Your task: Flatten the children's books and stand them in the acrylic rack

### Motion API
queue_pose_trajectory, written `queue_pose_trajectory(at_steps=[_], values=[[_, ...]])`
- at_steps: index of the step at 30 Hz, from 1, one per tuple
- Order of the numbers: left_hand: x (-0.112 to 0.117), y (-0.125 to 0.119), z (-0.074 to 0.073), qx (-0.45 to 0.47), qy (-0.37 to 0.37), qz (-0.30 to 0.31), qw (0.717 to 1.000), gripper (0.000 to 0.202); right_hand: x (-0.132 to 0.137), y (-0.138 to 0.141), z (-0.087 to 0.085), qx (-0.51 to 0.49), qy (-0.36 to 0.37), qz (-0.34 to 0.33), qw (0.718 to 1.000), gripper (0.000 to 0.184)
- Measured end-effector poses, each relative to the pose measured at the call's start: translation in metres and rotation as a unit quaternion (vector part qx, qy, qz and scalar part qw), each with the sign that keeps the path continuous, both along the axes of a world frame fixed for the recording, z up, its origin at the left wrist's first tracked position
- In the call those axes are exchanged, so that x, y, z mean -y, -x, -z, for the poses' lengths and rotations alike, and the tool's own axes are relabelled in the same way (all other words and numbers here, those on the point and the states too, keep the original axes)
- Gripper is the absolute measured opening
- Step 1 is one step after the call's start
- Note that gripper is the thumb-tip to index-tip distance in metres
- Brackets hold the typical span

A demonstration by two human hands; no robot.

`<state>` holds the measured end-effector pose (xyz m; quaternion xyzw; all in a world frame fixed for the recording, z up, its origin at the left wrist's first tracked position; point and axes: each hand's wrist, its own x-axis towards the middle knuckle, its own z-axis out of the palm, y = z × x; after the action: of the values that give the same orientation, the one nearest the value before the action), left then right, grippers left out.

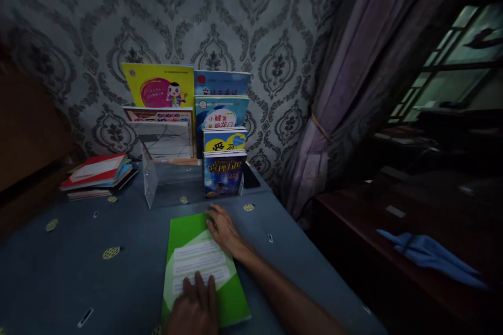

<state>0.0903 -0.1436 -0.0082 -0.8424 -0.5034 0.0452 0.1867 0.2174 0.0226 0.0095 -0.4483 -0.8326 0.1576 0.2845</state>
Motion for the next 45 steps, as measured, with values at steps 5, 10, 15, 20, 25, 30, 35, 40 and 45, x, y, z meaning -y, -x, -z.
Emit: queue_pose_trajectory(at_steps=[5, 10, 15, 20, 25, 30, 35, 40, 45], values=[[-0.025, -0.026, -0.003, 0.001, 0.037, 0.069, 0.997, 0.055, -0.005, -0.017, -0.012, 0.045, -0.006, 0.015, 0.999, 0.035], [-0.03, -0.045, -0.043, -0.011, 0.125, 0.052, 0.991, 0.049, -0.01, -0.033, -0.012, 0.063, -0.001, 0.013, 0.998, 0.039], [-0.039, -0.028, -0.073, 0.073, 0.173, 0.077, 0.979, 0.056, -0.006, -0.034, -0.009, 0.085, 0.012, 0.015, 0.996, 0.041], [-0.083, 0.006, -0.075, 0.08, 0.139, -0.005, 0.987, 0.039, -0.003, -0.032, -0.01, 0.099, 0.012, 0.013, 0.995, 0.043], [-0.119, 0.034, -0.064, 0.079, 0.096, -0.111, 0.986, 0.034, -0.005, -0.03, -0.002, 0.091, -0.001, 0.009, 0.996, 0.044], [-0.124, 0.041, -0.052, 0.088, 0.079, -0.105, 0.987, 0.037, -0.004, -0.028, 0.009, 0.072, -0.011, 0.014, 0.997, 0.047], [-0.125, 0.044, -0.051, 0.127, 0.079, -0.111, 0.983, 0.037, -0.001, -0.028, 0.007, 0.076, -0.022, 0.017, 0.997, 0.048], [-0.127, 0.051, -0.046, 0.169, 0.079, -0.1, 0.977, 0.038, 0.006, -0.021, -0.007, 0.137, 0.008, 0.038, 0.99, 0.047], [-0.132, 0.058, -0.032, 0.24, 0.062, -0.079, 0.966, 0.035, 0.012, 0.007, -0.02, 0.178, 0.023, -0.071, 0.981, 0.053]])
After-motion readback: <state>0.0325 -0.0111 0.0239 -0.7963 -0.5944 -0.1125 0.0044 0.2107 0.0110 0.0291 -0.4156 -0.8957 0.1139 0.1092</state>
